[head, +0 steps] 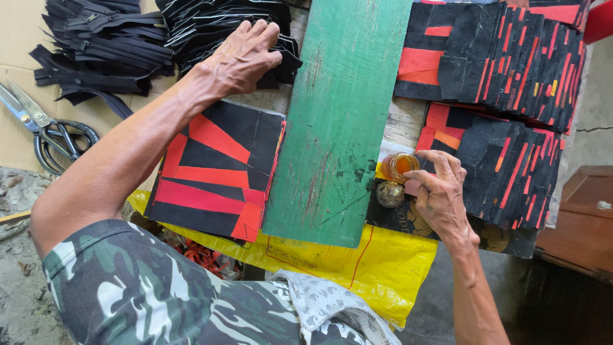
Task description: The person picks up cut red and black foam pieces one at a time, applies glue from a small jar to their edges, presses the pieces together, and stacks the assembled pieces into piles on the workbench. They occasionally reach into a pile of black foam strips to select the next piece and reposition finished stacks.
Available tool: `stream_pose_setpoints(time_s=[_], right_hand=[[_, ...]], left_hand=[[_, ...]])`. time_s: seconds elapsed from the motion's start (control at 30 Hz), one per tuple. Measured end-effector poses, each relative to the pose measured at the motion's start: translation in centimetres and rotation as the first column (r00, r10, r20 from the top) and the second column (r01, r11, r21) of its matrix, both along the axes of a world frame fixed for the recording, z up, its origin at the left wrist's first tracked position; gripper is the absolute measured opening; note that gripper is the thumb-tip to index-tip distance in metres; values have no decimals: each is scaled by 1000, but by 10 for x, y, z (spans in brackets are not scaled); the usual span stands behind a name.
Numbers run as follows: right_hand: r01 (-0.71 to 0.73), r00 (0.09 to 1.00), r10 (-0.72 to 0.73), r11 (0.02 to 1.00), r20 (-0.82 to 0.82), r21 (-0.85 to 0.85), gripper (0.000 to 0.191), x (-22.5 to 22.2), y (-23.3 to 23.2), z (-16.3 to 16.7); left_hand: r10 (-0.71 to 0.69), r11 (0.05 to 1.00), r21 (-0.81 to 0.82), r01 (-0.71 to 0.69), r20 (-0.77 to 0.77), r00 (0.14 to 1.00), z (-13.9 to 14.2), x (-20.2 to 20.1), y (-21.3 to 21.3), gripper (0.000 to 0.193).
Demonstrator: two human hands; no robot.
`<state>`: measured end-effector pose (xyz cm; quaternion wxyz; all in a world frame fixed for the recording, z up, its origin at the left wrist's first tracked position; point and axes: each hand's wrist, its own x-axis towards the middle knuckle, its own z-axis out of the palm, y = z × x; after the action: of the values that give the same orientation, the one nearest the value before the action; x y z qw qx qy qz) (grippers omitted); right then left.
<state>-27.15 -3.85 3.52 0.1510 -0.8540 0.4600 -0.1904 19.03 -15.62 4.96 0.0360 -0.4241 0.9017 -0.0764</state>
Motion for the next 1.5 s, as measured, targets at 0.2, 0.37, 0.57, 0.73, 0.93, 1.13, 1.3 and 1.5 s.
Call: stream_pose_setpoints(time_s=[0.2,0.37,0.57,0.73,0.93,1.13,1.3,1.5], right_hand=[[-10,1000,11,1000,-16,16,38,-1,-1,-1],[-20,999,21,999,-29,37,36,-1,-2,-4],[1,999,-2,1000,41,8,32,-1,-4,5],[190,860,-223,975,458,117,37,-1,13,33],[176,923,17,868,383,-464,64,27,22,54],[149,920,82,831,383,-535,67,28,43,78],[154,649,-27,983,761,-96,83,16,66,85],[-60,234,-357,923,904,380,100,11,71,71]], left_hand=[[47,995,92,-24,-253,966,20,5,-4,12],[421,879,443,-177,-548,722,18,36,-40,21],[394,714,502,488,-864,313,8,-5,-99,34],[528,753,554,355,-831,176,43,-74,-43,31],[790,482,631,608,-614,10,73,-140,8,21],[911,259,669,697,-409,55,41,-173,35,21],[502,690,640,338,-760,414,12,-216,96,41],[761,456,545,703,-649,10,24,-238,168,65]])
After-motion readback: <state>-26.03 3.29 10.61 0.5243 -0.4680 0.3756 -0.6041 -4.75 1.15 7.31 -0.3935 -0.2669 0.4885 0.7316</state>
